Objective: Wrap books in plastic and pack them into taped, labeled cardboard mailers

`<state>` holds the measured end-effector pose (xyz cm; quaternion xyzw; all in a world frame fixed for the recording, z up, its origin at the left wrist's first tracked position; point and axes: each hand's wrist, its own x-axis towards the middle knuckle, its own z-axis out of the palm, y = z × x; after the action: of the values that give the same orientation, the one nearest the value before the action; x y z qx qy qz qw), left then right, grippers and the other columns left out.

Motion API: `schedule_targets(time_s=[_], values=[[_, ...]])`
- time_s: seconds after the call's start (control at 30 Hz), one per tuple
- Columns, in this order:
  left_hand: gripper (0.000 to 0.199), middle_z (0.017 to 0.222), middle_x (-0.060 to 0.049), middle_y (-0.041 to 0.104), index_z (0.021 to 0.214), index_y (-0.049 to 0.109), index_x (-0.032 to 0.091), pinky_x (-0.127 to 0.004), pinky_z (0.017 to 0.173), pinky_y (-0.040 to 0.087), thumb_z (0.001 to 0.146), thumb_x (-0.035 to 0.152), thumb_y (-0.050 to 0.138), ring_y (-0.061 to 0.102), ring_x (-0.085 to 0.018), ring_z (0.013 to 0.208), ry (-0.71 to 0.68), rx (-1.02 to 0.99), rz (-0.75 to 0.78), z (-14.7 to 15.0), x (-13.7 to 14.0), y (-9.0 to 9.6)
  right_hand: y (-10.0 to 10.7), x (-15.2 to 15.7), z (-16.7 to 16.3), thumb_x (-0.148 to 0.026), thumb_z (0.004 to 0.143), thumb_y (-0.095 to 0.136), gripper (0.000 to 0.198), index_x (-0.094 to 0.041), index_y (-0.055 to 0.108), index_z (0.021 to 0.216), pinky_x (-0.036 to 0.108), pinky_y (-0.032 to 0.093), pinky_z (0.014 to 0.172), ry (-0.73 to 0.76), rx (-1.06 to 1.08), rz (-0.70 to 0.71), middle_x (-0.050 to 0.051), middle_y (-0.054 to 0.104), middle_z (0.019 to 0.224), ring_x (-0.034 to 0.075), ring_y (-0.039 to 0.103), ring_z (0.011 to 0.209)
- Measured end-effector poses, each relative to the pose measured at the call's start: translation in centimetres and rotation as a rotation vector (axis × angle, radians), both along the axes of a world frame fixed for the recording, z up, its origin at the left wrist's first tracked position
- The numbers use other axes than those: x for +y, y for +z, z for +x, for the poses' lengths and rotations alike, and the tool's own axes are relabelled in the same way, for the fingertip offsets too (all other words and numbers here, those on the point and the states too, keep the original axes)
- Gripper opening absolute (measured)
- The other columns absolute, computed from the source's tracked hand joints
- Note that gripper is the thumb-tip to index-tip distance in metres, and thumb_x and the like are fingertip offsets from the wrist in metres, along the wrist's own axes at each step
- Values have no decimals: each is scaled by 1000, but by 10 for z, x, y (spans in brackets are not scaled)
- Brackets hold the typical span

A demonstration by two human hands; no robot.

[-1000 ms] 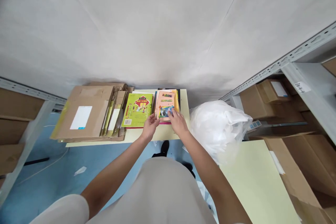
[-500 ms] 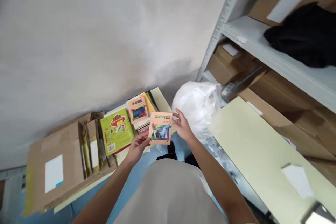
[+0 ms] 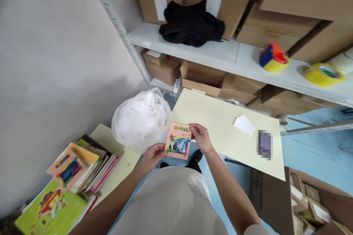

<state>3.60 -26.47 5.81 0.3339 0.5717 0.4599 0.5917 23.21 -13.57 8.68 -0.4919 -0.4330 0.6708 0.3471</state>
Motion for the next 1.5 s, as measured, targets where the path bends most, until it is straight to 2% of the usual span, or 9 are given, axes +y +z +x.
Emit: schedule_targets(time_s=[0.13, 0.3, 0.57, 0.77, 0.9, 1.17, 1.27, 1.37, 1.5], values=[[28, 74, -4, 66, 81, 66, 15, -29, 71, 49, 70, 40, 71, 60, -15, 70, -87, 31, -43, 46, 43, 3, -2, 33, 55, -54, 68, 68, 42, -17, 67, 88, 28, 50, 55, -66, 27, -7, 3, 67, 71, 14, 59, 62], [27, 74, -2, 64, 80, 65, 16, -27, 70, 47, 67, 39, 71, 58, -14, 70, -62, 67, -90, 99, 96, 7, -10, 79, 108, -53, 74, 62, 41, -17, 67, 93, 28, 50, 56, -82, 17, 64, 3, 67, 75, 14, 58, 65], [34, 71, 0, 59, 83, 61, 17, -29, 73, 50, 64, 43, 72, 55, -11, 68, -7, -35, -217, 156, 154, 3, -13, 133, 160, -52, 73, 62, 39, -17, 65, 91, 26, 48, 54, -122, 30, 41, 2, 64, 74, 13, 57, 64], [39, 74, 0, 62, 95, 61, 18, -28, 71, 50, 67, 43, 72, 58, -11, 69, -12, -5, -113, 154, 174, -4, -17, 144, 175, -46, 72, 66, 36, -25, 61, 101, 27, 48, 60, -151, 142, 16, -3, 57, 72, 12, 55, 65], [42, 72, -1, 62, 97, 63, 17, -28, 71, 50, 66, 43, 74, 58, -11, 68, -59, -31, -103, 145, 185, -3, -14, 141, 180, -48, 76, 60, 33, -23, 65, 98, 34, 50, 72, -136, 166, 32, 2, 62, 81, 17, 60, 75], [44, 89, -7, 69, 94, 68, 17, -32, 77, 49, 60, 41, 81, 63, -17, 80, -258, -281, -208, 139, 199, 2, 9, 143, 171, -44, 76, 68, 27, -27, 68, 97, 39, 46, 90, 30, -74, 455, 8, 59, 108, 22, 54, 107], [50, 95, -11, 71, 91, 71, 15, -36, 86, 47, 60, 53, 77, 64, -23, 92, -338, -286, -207, 137, 202, 9, 18, 145, 173, -46, 77, 65, 25, -23, 67, 84, 38, 49, 82, 93, -169, 444, 7, 62, 94, 21, 58, 92], [73, 101, -15, 70, 97, 70, 14, -40, 90, 46, 67, 78, 52, 63, -28, 101, -353, -387, -209, 132, 202, 17, 26, 147, 175, -47, 78, 62, 28, -19, 65, 82, 30, 51, 63, 138, -197, 333, 2, 59, 71, 15, 54, 67], [54, 90, -9, 71, 91, 67, 16, -36, 82, 51, 68, 65, 65, 68, -24, 86, -356, -165, -89, 126, 199, 22, 33, 149, 169, -46, 77, 63, 32, -16, 68, 89, 25, 46, 54, 135, -228, 276, 2, 61, 71, 13, 53, 63]])
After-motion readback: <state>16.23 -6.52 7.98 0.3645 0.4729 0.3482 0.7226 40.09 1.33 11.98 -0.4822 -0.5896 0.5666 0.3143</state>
